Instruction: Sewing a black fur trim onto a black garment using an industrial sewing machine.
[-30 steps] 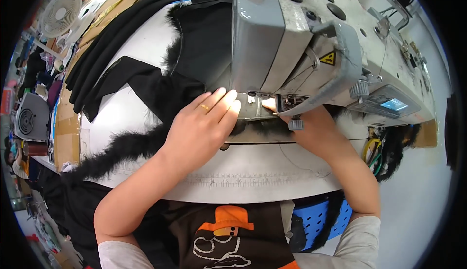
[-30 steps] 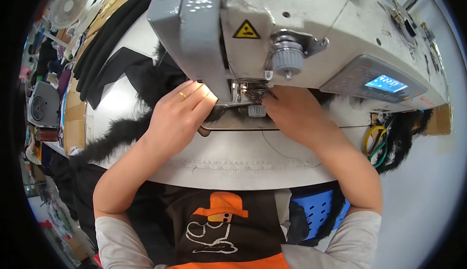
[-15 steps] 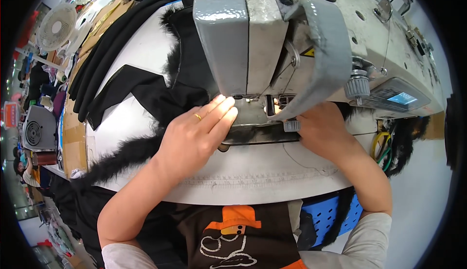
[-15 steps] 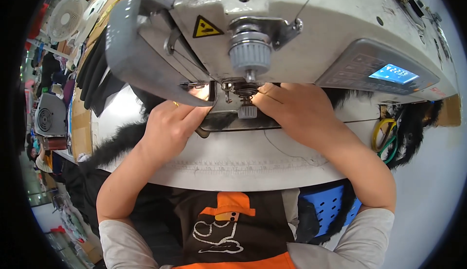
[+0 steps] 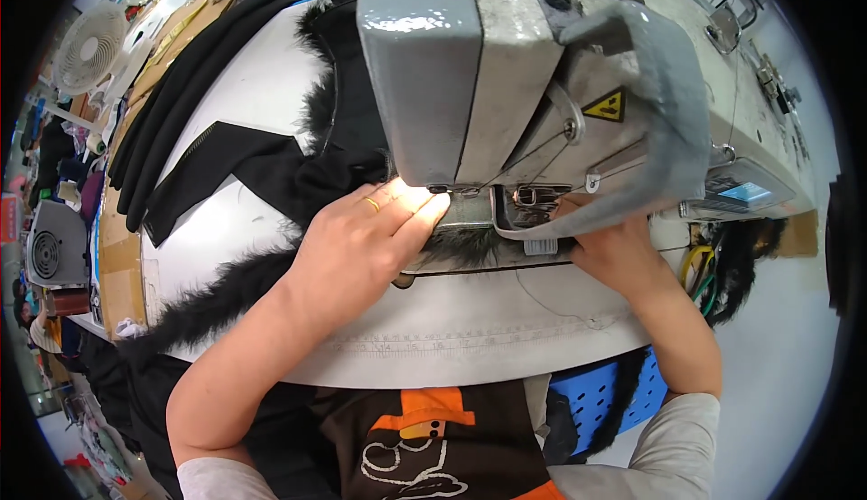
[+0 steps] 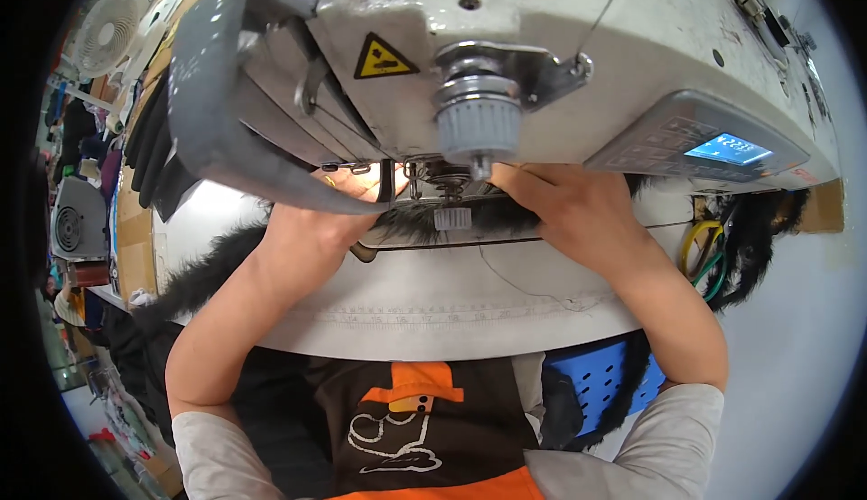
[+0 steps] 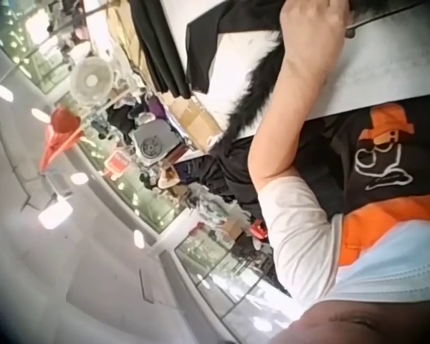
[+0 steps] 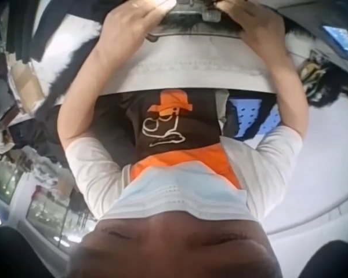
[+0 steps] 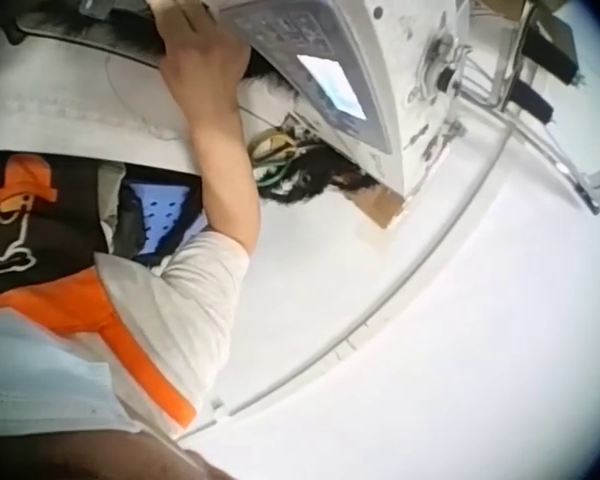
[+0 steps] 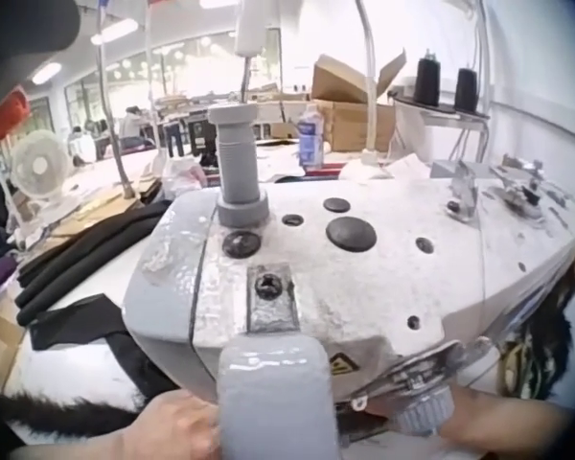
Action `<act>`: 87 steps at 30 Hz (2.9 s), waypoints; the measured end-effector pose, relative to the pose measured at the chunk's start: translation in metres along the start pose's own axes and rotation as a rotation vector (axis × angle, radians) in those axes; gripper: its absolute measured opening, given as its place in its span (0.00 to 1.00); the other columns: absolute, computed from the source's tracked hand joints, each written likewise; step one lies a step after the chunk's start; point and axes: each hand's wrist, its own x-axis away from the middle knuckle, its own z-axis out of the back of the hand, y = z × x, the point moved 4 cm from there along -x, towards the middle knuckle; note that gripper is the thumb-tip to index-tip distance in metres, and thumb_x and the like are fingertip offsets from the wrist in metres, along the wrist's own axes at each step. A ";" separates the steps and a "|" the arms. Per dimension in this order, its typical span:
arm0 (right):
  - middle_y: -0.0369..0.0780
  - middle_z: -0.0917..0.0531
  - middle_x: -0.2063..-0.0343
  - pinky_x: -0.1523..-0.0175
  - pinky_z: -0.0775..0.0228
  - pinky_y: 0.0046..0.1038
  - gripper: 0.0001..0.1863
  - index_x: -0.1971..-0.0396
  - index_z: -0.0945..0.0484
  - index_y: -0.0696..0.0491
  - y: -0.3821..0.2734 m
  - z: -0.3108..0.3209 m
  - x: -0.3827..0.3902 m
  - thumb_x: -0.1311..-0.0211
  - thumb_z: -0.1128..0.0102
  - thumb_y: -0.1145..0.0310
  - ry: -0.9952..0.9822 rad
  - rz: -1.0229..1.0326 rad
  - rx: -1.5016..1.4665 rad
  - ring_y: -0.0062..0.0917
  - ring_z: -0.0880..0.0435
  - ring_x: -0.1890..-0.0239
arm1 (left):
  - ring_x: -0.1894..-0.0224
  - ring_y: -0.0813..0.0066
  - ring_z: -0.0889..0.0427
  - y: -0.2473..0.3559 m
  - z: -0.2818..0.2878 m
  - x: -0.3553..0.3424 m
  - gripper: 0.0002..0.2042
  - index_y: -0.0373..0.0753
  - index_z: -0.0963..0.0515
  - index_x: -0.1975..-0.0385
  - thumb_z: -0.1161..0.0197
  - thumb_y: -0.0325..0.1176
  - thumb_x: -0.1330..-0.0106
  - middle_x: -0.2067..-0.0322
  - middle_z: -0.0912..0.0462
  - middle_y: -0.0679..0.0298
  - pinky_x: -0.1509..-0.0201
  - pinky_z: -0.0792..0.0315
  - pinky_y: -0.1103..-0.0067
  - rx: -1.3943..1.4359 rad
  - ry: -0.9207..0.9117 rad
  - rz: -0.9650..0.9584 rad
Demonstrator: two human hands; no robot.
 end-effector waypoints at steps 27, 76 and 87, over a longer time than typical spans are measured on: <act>0.41 0.22 0.81 0.73 0.28 0.41 0.08 0.76 0.19 0.52 0.004 -0.005 -0.006 0.61 0.32 0.77 0.059 0.028 0.059 0.41 0.19 0.76 | 0.47 0.57 0.15 -0.003 0.001 -0.002 0.10 0.33 0.21 0.61 0.37 0.26 0.43 0.53 0.16 0.51 0.40 0.21 0.67 -0.069 0.102 0.021; 0.47 0.15 0.58 0.53 0.22 0.46 0.11 0.55 0.18 0.52 -0.021 -0.010 -0.030 0.33 0.41 0.64 -0.106 -0.136 -0.245 0.47 0.15 0.56 | 0.48 0.66 0.14 0.009 0.006 0.005 0.17 0.32 0.19 0.52 0.35 0.27 0.42 0.53 0.18 0.59 0.58 0.16 0.78 -0.135 -0.028 0.023; 0.37 0.12 0.57 0.60 0.20 0.40 0.28 0.37 0.22 0.34 -0.014 -0.027 -0.015 0.41 0.37 0.66 -0.176 -0.186 -0.213 0.37 0.12 0.61 | 0.46 0.64 0.13 -0.004 0.007 0.004 0.16 0.37 0.19 0.50 0.37 0.27 0.39 0.51 0.17 0.59 0.59 0.16 0.77 -0.081 -0.038 0.009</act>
